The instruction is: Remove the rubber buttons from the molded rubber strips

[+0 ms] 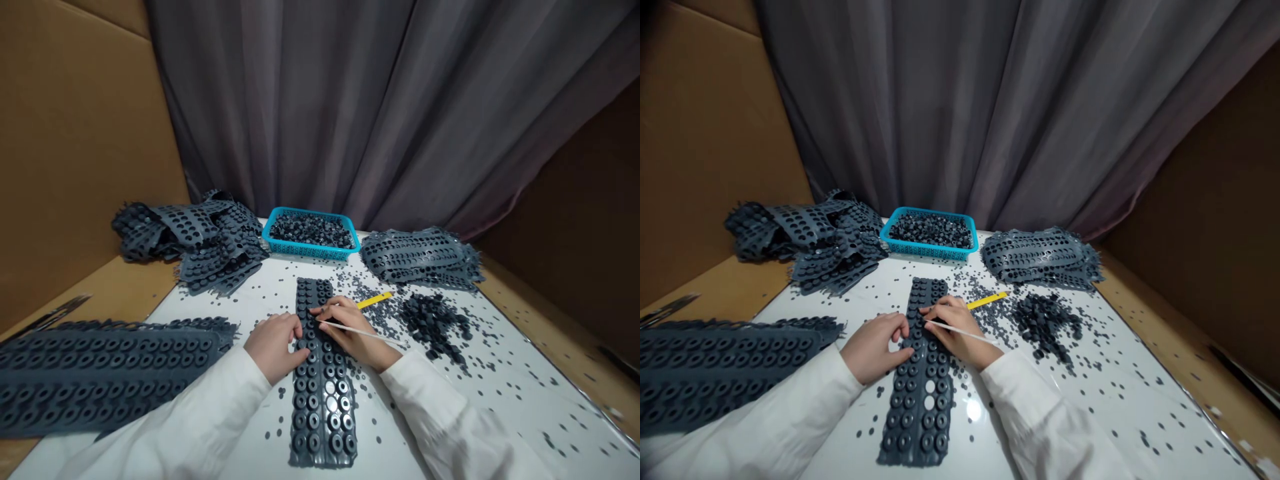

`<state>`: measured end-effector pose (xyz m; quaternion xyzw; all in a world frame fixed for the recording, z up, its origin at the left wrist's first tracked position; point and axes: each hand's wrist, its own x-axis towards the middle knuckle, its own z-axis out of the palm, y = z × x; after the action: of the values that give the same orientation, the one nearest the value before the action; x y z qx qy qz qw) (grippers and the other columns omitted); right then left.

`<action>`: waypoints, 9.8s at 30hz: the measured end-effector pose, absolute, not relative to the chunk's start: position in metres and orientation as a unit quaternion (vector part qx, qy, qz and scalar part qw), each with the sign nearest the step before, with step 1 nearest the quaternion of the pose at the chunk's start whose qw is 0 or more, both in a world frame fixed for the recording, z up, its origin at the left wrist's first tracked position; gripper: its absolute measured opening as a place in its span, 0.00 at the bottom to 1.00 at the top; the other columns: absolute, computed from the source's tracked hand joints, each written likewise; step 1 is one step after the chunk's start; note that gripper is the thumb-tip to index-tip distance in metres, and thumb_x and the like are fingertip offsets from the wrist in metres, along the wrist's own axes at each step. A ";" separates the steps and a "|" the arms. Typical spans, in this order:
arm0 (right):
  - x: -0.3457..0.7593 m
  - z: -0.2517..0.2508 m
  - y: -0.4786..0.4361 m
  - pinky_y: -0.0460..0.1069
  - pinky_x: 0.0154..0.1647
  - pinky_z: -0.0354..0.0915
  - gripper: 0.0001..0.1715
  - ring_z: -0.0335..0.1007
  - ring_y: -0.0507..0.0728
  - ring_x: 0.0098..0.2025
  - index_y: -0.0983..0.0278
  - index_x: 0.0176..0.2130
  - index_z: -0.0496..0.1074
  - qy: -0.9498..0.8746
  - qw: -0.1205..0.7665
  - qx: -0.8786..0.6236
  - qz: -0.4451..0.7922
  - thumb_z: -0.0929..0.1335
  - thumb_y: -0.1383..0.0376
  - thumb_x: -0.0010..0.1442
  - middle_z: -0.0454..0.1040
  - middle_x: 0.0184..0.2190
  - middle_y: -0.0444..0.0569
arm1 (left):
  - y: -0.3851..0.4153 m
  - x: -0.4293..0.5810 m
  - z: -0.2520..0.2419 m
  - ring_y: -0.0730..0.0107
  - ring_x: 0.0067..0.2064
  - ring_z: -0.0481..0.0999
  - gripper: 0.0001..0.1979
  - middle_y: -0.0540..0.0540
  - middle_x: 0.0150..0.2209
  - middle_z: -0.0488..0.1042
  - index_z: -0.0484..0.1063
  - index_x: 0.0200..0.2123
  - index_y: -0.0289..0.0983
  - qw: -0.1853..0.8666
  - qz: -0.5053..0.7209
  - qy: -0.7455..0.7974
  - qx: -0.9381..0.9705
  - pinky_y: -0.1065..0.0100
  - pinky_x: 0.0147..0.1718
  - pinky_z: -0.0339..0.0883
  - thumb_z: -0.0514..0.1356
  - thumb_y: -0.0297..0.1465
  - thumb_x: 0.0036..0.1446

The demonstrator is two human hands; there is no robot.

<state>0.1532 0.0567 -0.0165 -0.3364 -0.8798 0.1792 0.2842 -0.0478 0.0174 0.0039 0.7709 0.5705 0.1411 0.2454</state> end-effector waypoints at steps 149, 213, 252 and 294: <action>0.146 -0.028 0.137 0.53 0.45 0.59 0.08 0.67 0.58 0.43 0.60 0.39 0.71 -0.859 0.304 -0.387 0.145 0.64 0.61 0.62 0.75 0.39 0.50 | 0.018 -0.047 0.005 0.65 0.35 0.67 0.07 0.52 0.28 0.66 0.63 0.29 0.39 0.240 0.128 0.576 0.771 0.68 0.32 0.55 0.59 0.31 0.46; 0.129 -0.027 0.134 0.54 0.46 0.61 0.05 0.68 0.58 0.45 0.60 0.35 0.70 -0.829 0.363 -0.356 0.233 0.65 0.62 0.61 0.76 0.41 0.48 | 0.018 -0.048 0.004 0.66 0.34 0.66 0.07 0.52 0.27 0.65 0.63 0.27 0.39 0.258 0.146 0.577 0.761 0.69 0.32 0.53 0.60 0.30 0.44; 0.136 -0.032 0.145 0.51 0.40 0.62 0.14 0.69 0.58 0.37 0.63 0.38 0.69 -0.762 0.413 -0.439 0.237 0.60 0.57 0.63 0.74 0.34 0.49 | 0.018 -0.047 0.005 0.66 0.34 0.66 0.06 0.52 0.27 0.65 0.63 0.27 0.39 0.246 0.137 0.575 0.768 0.69 0.32 0.53 0.59 0.30 0.45; 0.140 -0.024 0.121 0.57 0.44 0.54 0.09 0.64 0.60 0.40 0.58 0.41 0.71 -0.876 0.274 -0.394 0.054 0.62 0.62 0.63 0.76 0.33 0.49 | 0.017 -0.047 0.005 0.65 0.34 0.66 0.07 0.52 0.28 0.66 0.63 0.28 0.39 0.245 0.142 0.580 0.764 0.69 0.32 0.53 0.60 0.31 0.45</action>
<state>0.1401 0.1205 -0.0240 -0.3937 -0.8758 0.0540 0.2740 -0.0470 0.0169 0.0048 0.7639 0.5798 0.1423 0.2452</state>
